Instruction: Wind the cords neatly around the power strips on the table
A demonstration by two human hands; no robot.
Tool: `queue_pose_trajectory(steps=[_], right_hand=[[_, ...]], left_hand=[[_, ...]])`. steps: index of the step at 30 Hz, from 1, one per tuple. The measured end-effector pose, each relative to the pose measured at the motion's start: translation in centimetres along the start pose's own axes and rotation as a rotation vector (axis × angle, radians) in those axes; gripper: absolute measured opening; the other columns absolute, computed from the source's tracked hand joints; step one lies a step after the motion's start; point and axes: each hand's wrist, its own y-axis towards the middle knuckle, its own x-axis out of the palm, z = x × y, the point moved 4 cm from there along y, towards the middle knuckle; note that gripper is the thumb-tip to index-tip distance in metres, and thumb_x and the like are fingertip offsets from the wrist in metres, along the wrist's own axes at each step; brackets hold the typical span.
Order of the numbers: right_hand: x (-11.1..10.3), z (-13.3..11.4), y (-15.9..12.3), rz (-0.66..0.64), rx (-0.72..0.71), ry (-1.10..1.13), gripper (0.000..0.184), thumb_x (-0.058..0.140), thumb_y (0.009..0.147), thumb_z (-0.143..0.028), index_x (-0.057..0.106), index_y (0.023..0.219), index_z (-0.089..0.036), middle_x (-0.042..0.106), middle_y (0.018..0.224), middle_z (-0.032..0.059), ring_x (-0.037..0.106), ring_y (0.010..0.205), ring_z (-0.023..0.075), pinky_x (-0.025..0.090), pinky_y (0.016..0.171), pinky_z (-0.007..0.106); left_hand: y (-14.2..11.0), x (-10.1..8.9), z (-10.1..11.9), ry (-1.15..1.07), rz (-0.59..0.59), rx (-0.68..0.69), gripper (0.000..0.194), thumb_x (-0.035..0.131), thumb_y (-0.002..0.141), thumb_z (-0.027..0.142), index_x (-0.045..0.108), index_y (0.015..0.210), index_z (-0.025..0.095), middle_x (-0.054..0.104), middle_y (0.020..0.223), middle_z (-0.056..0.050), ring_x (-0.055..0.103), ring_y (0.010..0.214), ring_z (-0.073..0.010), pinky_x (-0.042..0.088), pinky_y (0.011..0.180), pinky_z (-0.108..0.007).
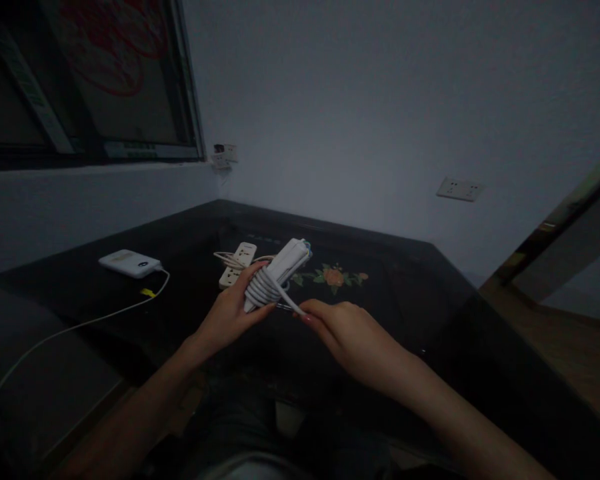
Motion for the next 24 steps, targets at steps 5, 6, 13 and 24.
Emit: queue_pose_trajectory(steps=[5, 6, 13, 24], right_hand=[[2.5, 2.2, 0.1, -0.289, 0.153, 0.648, 0.038, 0.037, 0.094, -0.052, 0.053, 0.095, -0.017, 0.052, 0.051, -0.0056, 0.043, 0.034, 0.0065, 0.034, 0.035, 0.016], [3.1, 2.5, 0.0, -0.325, 0.158, 0.732, 0.04, 0.04, 0.092, -0.055, 0.052, 0.092, -0.017, 0.052, 0.051, -0.0057, 0.043, 0.034, 0.0061, 0.035, 0.034, 0.016], [5.3, 3.2, -1.3, -0.366, 0.186, 0.901, 0.036, 0.051, 0.088, -0.054, 0.05, 0.087, -0.018, 0.055, 0.06, -0.0047, 0.047, 0.04, 0.0043, 0.04, 0.037, 0.014], [1.7, 5.9, -0.5, -0.002, 0.198, 0.7, 0.04, 0.057, 0.082, -0.058, 0.052, 0.085, -0.018, 0.046, 0.055, -0.0075, 0.042, 0.041, 0.0046, 0.034, 0.038, 0.015]], left_hand=[[0.0, -0.1, 0.6, -0.161, 0.027, 0.04, 0.068, 0.066, 0.079, 0.031, 0.032, 0.138, 0.027, 0.047, 0.141, -0.009, 0.047, 0.127, -0.026, 0.035, 0.107, -0.041], [0.0, -0.2, 0.7, -0.195, 0.04, 0.04, 0.068, 0.066, 0.079, 0.031, 0.033, 0.138, 0.027, 0.046, 0.141, -0.01, 0.046, 0.128, -0.0263, 0.034, 0.108, -0.042], [0.5, -1.3, -0.3, -0.482, 0.162, -0.03, 0.067, 0.065, 0.081, 0.033, 0.031, 0.138, 0.027, 0.045, 0.139, -0.01, 0.046, 0.126, -0.0256, 0.033, 0.108, -0.041], [-0.6, 0.6, -0.8, -0.95, -0.003, -0.277, 0.073, 0.069, 0.077, 0.038, 0.031, 0.138, 0.027, 0.049, 0.135, -0.011, 0.059, 0.108, -0.0248, 0.051, 0.086, -0.033]])
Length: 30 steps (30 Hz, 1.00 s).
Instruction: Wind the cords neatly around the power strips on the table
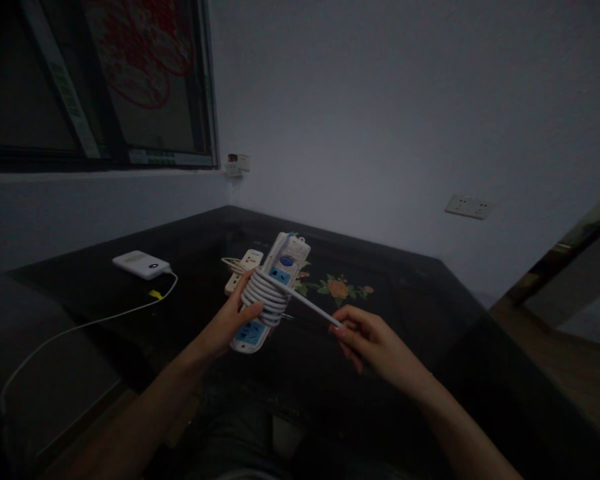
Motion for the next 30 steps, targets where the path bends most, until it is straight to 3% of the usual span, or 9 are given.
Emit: queue_pose_trajectory(steps=[3, 5, 9, 12, 18, 23, 28, 30], right_hand=[[0.4, 0.5, 0.2, -0.088, 0.013, -0.01, 0.04, 0.058, 0.082, -0.057, 0.054, 0.085, -0.017, 0.053, 0.06, -0.0044, 0.051, 0.047, 0.0077, 0.044, 0.045, 0.02], [0.7, 0.4, 0.0, -0.125, -0.011, -0.034, 0.036, 0.057, 0.085, -0.053, 0.056, 0.086, -0.017, 0.055, 0.064, -0.0024, 0.056, 0.054, 0.0096, 0.048, 0.051, 0.022], [0.7, -0.3, -1.0, -0.159, -0.049, -0.09, 0.029, 0.054, 0.089, -0.046, 0.057, 0.089, -0.017, 0.056, 0.069, -0.0009, 0.058, 0.06, 0.0105, 0.049, 0.055, 0.022], [0.1, -0.5, -1.1, -0.133, -0.062, -0.148, 0.03, 0.052, 0.09, -0.047, 0.057, 0.09, -0.017, 0.055, 0.067, -0.0009, 0.058, 0.059, 0.0111, 0.048, 0.055, 0.023], [-1.6, 0.2, 0.4, -0.026, -0.157, -0.374, 0.031, 0.048, 0.092, -0.044, 0.059, 0.08, -0.017, 0.057, 0.064, 0.0, 0.057, 0.06, 0.0125, 0.044, 0.058, 0.024], [-1.8, 0.6, 1.4, -0.032, -0.254, -0.511, 0.031, 0.047, 0.094, -0.039, 0.063, 0.083, -0.015, 0.065, 0.073, 0.0039, 0.061, 0.069, 0.0151, 0.046, 0.064, 0.026], [-1.6, 0.6, 2.2, 0.079, -0.502, -0.616, 0.017, 0.054, 0.088, -0.026, 0.069, 0.094, -0.018, 0.067, 0.105, 0.011, 0.058, 0.106, 0.0235, 0.044, 0.093, 0.041], [-1.5, 0.6, 2.7, 0.135, -0.485, -0.583, 0.017, 0.055, 0.086, -0.022, 0.069, 0.094, -0.019, 0.066, 0.108, 0.0111, 0.055, 0.112, 0.0242, 0.042, 0.096, 0.044]], left_hand=[[-0.6, 1.0, -0.4, -0.143, -0.055, -0.125, 0.083, 0.069, 0.076, 0.043, 0.021, 0.142, 0.029, 0.055, 0.126, -0.012, 0.065, 0.076, -0.0174, 0.055, 0.065, -0.03], [-0.7, 1.3, -0.5, -0.166, -0.058, -0.154, 0.087, 0.07, 0.074, 0.043, 0.018, 0.143, 0.03, 0.056, 0.122, -0.011, 0.063, 0.065, -0.0135, 0.054, 0.058, -0.029], [-0.4, 0.9, -0.6, -0.103, 0.009, -0.14, 0.088, 0.071, 0.072, 0.043, 0.019, 0.142, 0.031, 0.054, 0.125, -0.011, 0.062, 0.068, -0.0136, 0.054, 0.06, -0.028], [-0.5, 0.9, -0.8, -0.108, -0.017, -0.171, 0.089, 0.069, 0.073, 0.045, 0.016, 0.144, 0.031, 0.059, 0.115, -0.01, 0.061, 0.063, -0.0132, 0.053, 0.058, -0.029], [-1.2, 2.3, -1.3, -0.264, -0.21, -0.228, 0.086, 0.069, 0.075, 0.046, 0.018, 0.142, 0.029, 0.065, 0.087, -0.005, 0.063, 0.056, -0.0161, 0.052, 0.05, -0.028], [-1.6, 3.5, -1.9, -0.4, -0.358, -0.235, 0.073, 0.067, 0.076, 0.049, 0.03, 0.133, 0.023, 0.069, 0.092, -0.01, 0.065, 0.057, -0.0175, 0.054, 0.049, -0.027], [-2.5, 4.3, -2.5, -0.452, -0.538, -0.271, 0.076, 0.067, 0.074, 0.054, 0.033, 0.133, 0.02, 0.069, 0.089, -0.01, 0.064, 0.055, -0.017, 0.052, 0.047, -0.026], [-3.0, 4.5, -2.6, -0.415, -0.62, -0.307, 0.083, 0.069, 0.071, 0.055, 0.031, 0.136, 0.02, 0.068, 0.093, -0.01, 0.066, 0.062, -0.0188, 0.053, 0.054, -0.029]])
